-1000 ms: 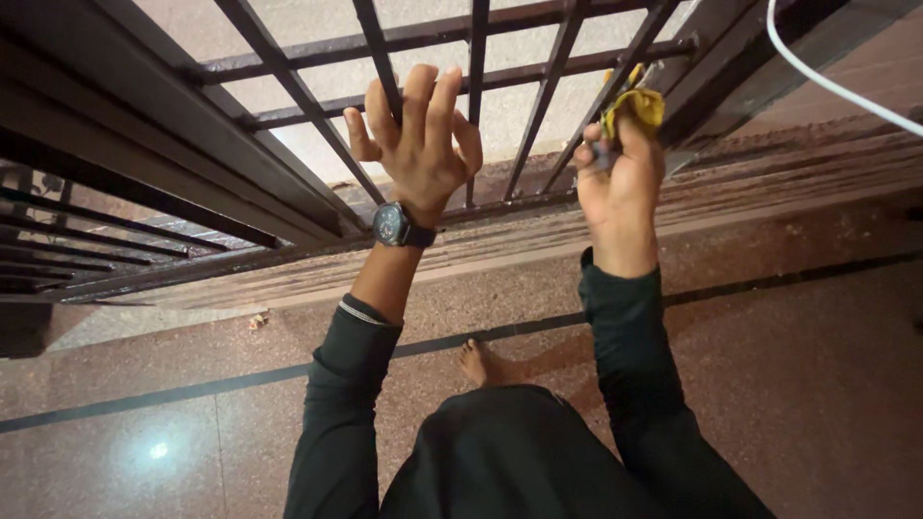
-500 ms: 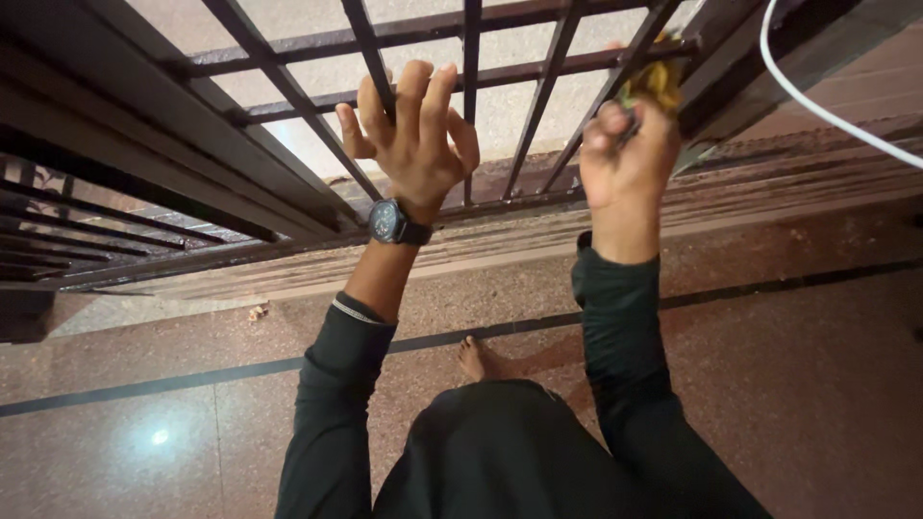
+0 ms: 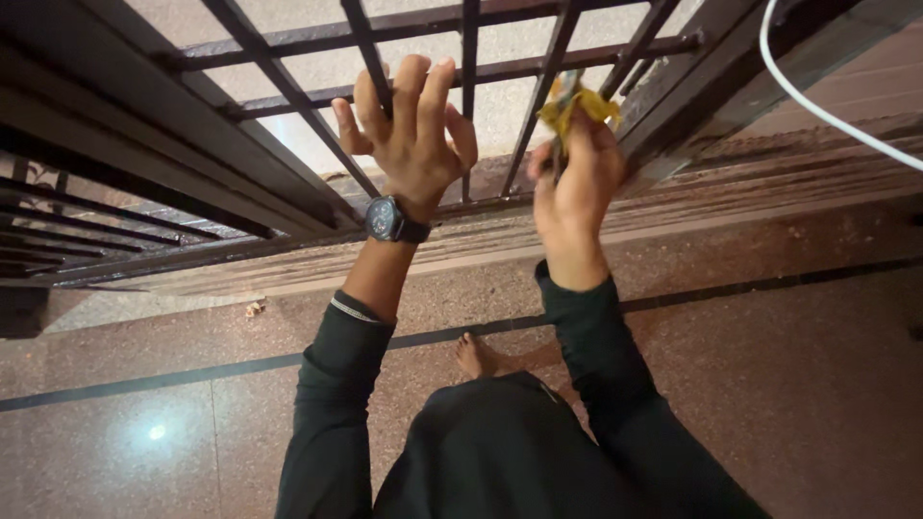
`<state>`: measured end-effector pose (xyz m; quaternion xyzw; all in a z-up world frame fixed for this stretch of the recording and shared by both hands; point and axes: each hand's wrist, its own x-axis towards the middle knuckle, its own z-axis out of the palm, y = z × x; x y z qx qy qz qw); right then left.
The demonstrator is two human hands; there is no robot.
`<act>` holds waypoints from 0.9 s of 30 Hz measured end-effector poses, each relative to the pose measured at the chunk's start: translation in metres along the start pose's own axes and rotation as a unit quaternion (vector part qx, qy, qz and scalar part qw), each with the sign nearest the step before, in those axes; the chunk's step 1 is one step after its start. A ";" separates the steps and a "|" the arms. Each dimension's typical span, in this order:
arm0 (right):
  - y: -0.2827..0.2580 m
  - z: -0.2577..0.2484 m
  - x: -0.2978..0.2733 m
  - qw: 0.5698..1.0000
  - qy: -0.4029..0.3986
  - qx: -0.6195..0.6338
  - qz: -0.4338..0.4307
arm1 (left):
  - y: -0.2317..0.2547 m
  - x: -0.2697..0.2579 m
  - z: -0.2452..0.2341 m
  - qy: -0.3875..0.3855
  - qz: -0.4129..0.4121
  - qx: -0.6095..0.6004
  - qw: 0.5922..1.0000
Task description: The person wipes the horizontal and vertical bars of a metal railing using a yellow cloth. They hold the railing with one hand while scrubbing with the other, moving along the length of the railing.
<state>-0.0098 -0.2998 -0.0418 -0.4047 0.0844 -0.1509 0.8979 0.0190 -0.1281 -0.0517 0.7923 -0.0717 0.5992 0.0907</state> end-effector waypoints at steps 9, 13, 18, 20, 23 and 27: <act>0.004 -0.003 0.031 0.882 -0.126 0.405 0.207 | 0.002 0.002 0.002 0.018 0.002 0.008 1.000; 0.006 0.008 0.024 0.927 -0.162 0.302 0.149 | 0.003 0.005 0.001 0.019 -0.003 -0.005 1.000; -0.012 0.009 0.026 0.981 -0.168 0.023 0.095 | 0.002 0.001 0.001 0.012 -0.001 0.006 1.000; -0.016 0.010 0.025 0.977 -0.179 -0.102 0.063 | 0.001 0.002 0.006 0.031 0.002 -0.004 1.000; -0.021 0.004 0.029 0.971 -0.185 -0.109 0.110 | 0.001 0.001 0.009 0.037 0.001 -0.010 0.999; -0.016 -0.012 0.043 0.895 -0.239 0.255 0.279 | 0.001 0.001 0.007 0.030 -0.004 -0.003 1.000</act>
